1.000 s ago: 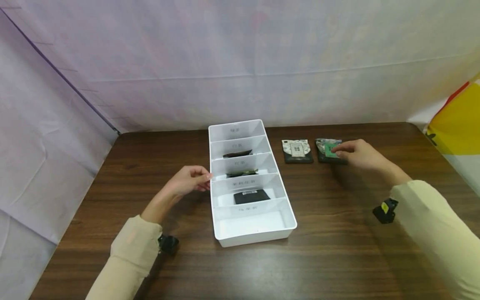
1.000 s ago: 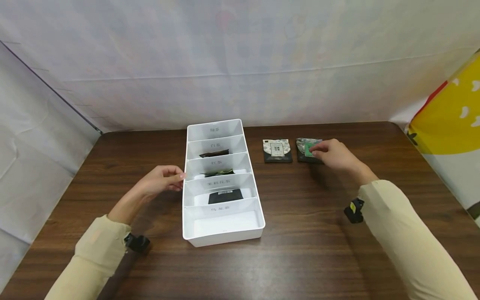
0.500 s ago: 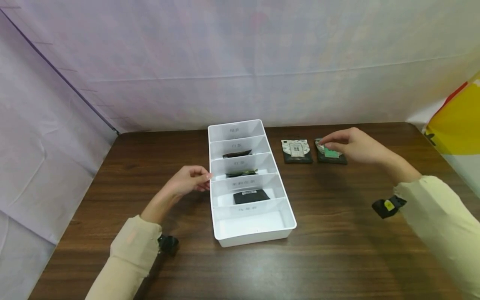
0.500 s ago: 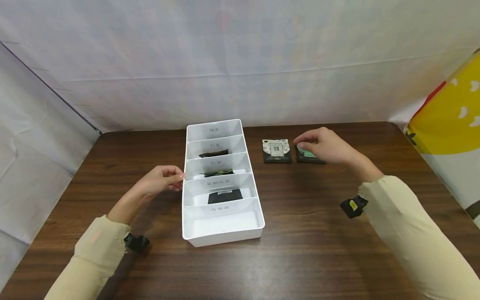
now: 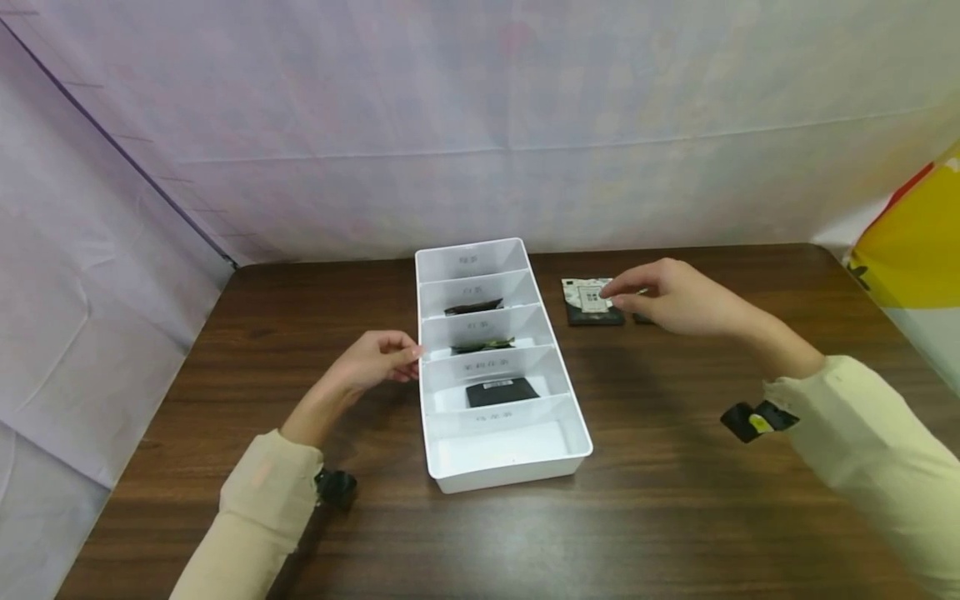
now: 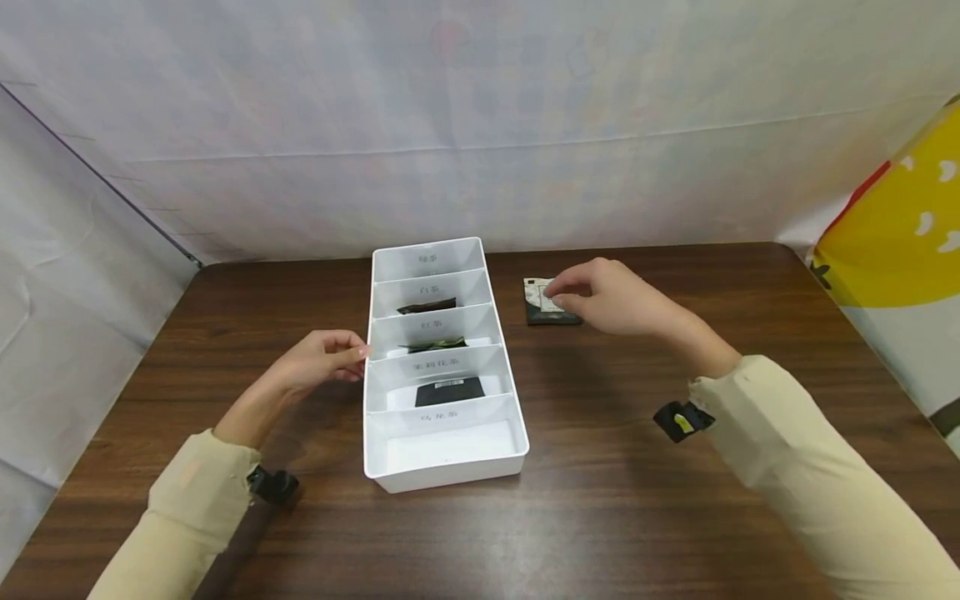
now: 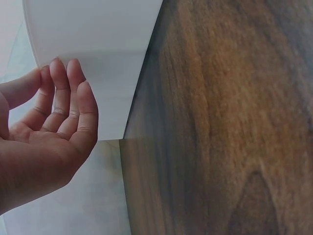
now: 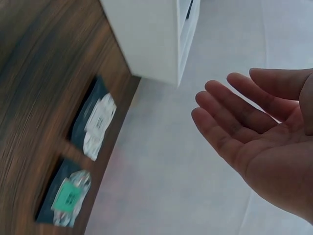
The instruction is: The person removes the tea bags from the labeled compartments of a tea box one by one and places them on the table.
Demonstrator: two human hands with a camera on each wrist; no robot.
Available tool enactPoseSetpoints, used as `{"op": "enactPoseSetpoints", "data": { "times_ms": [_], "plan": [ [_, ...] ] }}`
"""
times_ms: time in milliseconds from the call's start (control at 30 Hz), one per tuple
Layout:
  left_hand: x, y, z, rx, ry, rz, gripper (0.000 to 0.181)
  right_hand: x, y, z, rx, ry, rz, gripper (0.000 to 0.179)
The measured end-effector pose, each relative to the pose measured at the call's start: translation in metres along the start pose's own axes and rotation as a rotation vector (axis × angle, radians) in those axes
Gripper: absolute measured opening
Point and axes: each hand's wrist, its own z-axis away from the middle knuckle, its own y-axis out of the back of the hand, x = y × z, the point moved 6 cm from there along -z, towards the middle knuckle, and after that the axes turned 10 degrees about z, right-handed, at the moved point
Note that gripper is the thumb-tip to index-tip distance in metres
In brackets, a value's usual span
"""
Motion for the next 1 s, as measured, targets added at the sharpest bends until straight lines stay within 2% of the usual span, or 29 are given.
{"op": "enactPoseSetpoints", "data": {
  "times_ms": [233, 500, 633, 767, 1000],
  "plan": [
    [0.001, 0.001, 0.001, -0.001, 0.0, 0.002, 0.014, -0.034, -0.007, -0.002, 0.017, 0.114, -0.008, 0.02],
    [0.0, 0.002, -0.001, -0.003, 0.001, 0.0, 0.014, -0.064, -0.035, -0.001, -0.092, 0.232, -0.084, 0.021],
    [-0.001, 0.002, -0.001, 0.0, 0.005, -0.005, 0.015, -0.074, -0.052, -0.001, -0.145, 0.288, -0.092, 0.021],
    [-0.001, 0.002, -0.001, 0.0, 0.005, -0.007, 0.015, -0.08, -0.064, 0.001, -0.204, 0.311, -0.12, 0.021],
    [0.0, 0.001, 0.0, -0.003, 0.0, 0.0, 0.014, -0.086, -0.079, 0.004, -0.215, 0.397, -0.143, 0.017]
  ]
}}
